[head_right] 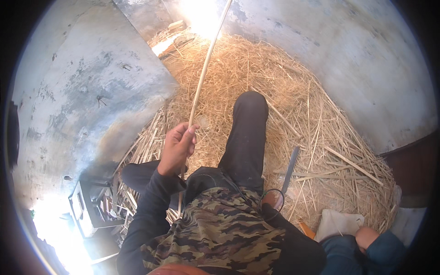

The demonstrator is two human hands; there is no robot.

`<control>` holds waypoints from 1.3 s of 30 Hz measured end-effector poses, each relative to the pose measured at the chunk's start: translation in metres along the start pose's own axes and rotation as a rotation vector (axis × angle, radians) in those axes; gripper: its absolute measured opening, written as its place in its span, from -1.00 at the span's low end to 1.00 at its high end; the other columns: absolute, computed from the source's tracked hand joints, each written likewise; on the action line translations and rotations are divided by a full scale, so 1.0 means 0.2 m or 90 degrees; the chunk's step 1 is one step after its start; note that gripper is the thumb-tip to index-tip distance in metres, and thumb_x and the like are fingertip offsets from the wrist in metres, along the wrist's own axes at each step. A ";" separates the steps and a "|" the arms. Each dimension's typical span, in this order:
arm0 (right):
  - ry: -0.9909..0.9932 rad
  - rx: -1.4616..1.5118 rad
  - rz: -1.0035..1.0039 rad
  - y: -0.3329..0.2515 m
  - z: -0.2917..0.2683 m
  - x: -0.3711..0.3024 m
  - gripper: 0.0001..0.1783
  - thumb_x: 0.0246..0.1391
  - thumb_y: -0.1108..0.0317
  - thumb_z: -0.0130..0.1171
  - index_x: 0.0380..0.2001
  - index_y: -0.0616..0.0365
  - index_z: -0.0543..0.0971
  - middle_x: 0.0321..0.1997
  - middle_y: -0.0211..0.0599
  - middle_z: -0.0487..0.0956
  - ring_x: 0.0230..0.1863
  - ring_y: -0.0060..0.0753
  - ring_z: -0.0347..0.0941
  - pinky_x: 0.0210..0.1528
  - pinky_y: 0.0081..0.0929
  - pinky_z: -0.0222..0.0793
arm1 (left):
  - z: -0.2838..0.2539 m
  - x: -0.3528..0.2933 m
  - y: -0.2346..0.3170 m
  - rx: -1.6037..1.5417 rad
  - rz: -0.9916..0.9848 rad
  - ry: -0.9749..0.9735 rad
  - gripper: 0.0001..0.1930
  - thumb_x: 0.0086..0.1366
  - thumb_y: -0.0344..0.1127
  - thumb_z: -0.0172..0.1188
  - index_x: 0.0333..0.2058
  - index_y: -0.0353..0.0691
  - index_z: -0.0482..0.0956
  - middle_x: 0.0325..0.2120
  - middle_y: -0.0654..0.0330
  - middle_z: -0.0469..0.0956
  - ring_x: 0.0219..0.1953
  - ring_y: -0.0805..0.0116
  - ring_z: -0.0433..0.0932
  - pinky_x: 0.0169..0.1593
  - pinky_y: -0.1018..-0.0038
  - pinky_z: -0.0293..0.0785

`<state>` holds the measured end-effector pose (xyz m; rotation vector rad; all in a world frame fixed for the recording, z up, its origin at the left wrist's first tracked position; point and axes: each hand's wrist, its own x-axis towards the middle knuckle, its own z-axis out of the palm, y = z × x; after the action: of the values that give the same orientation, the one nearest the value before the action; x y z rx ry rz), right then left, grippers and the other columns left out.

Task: The person sits on a bed of straw and uses a green utility knife to shave the surface of a long, thin wooden stick. They hold the stick with their left hand and scrape along its length with the knife in their right hand, repeating the motion to smooth the wood.

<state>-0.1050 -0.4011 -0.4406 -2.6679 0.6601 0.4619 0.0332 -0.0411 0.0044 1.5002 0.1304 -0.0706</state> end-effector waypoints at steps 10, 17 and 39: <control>-0.150 0.002 -0.039 -0.12 -0.07 0.13 -0.67 -0.03 0.19 0.22 -0.30 0.24 0.53 -0.48 -0.14 0.53 -0.43 -0.20 0.44 -0.37 -0.22 0.37 | 0.05 -0.05 -0.01 -0.112 -0.045 -0.026 -0.79 0.38 -0.23 0.07 -0.19 -0.25 0.51 -0.61 0.39 0.41 -0.69 0.68 0.30 -0.63 0.71 0.19; -0.257 0.003 -0.046 -0.11 -0.21 0.22 -0.70 0.03 0.19 0.17 -0.29 0.22 0.55 -0.52 -0.19 0.50 -0.51 -0.27 0.40 -0.44 -0.27 0.34 | 0.01 -0.03 0.01 -0.145 -0.042 -0.019 -0.77 0.39 -0.18 0.05 -0.35 -0.22 0.46 -0.63 0.36 0.41 -0.72 0.69 0.27 -0.66 0.72 0.13; -0.166 0.784 -0.485 -1.61 -2.14 -0.06 -0.33 -0.04 0.55 -0.26 0.24 0.29 0.14 -0.51 -0.19 0.46 -0.82 -0.58 0.20 -0.82 -0.58 0.23 | -0.56 0.55 0.42 -0.079 0.128 -0.044 -0.70 0.40 -0.20 0.02 -0.01 -0.26 0.42 -0.68 0.42 0.33 -0.76 0.69 0.22 -0.68 0.72 0.15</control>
<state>0.1402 -0.3047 0.0247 -1.4479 -0.1838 0.0886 0.1473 0.0798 0.0659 1.3775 -0.0703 0.0464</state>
